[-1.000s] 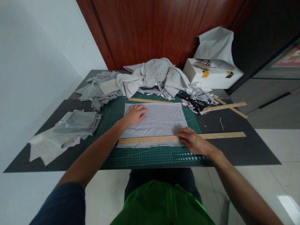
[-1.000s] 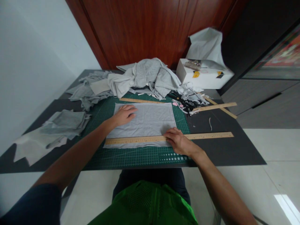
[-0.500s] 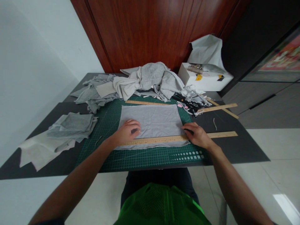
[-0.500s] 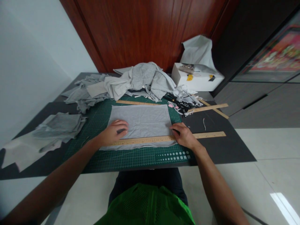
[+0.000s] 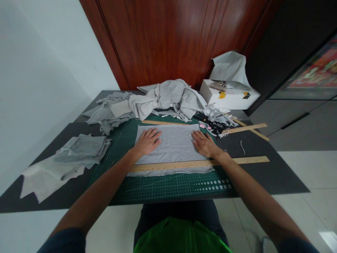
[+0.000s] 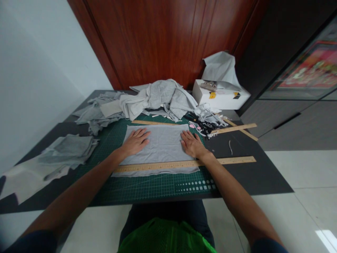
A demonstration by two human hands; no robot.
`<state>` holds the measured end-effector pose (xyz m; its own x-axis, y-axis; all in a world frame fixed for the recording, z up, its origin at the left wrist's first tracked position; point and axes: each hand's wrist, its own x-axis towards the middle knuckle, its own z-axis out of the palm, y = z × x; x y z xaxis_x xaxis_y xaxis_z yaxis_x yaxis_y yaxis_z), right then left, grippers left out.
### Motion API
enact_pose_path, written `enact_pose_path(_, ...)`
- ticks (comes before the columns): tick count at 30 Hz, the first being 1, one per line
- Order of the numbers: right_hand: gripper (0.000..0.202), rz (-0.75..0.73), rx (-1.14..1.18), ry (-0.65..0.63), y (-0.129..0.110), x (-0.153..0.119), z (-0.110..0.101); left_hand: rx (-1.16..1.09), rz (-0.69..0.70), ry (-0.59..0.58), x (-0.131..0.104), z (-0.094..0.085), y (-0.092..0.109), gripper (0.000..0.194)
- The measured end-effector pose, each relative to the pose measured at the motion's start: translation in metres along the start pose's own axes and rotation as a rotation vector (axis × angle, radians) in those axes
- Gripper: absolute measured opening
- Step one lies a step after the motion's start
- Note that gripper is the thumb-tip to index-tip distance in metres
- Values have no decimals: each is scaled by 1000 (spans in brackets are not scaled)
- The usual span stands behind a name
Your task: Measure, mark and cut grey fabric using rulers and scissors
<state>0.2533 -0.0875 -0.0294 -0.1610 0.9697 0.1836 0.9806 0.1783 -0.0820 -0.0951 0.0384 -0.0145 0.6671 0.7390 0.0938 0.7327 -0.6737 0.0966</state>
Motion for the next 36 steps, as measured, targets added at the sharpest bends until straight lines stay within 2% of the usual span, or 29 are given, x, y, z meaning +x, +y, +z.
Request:
enact_pose_path(4,56,-11,3,17,8,5,1,5,-2,9,6,3,-7,55)
enact_pose_path(13,55,0,3,-7,17,25,2,-12,-32,-27,25,-3,-15,56)
enact_pose_path(18,52,-40,129,50,30,28,0,-41,-29,-1,27,-7,-14,55)
enact_pose_path(21,42,-113,274,116,42,14,-11,-102,29,84,15,-14,-13,50)
enact_pose_path(24,29,-123,385,151,48,-15,-25,-205,126,112,-7,-23,-9,32)
enact_pose_path(26,23,-102,420,170,47,-37,-31,-271,178,93,-24,-30,-6,22)
enact_pose_path(29,20,-98,454,173,41,-62,-33,-333,232,21,-46,-37,-2,19)
enact_pose_path(32,18,-90,475,169,34,-74,-31,-355,247,-50,-59,-40,-1,17)
enact_pose_path(36,20,-80,462,168,29,-81,-32,-367,239,-65,-64,-40,-2,17)
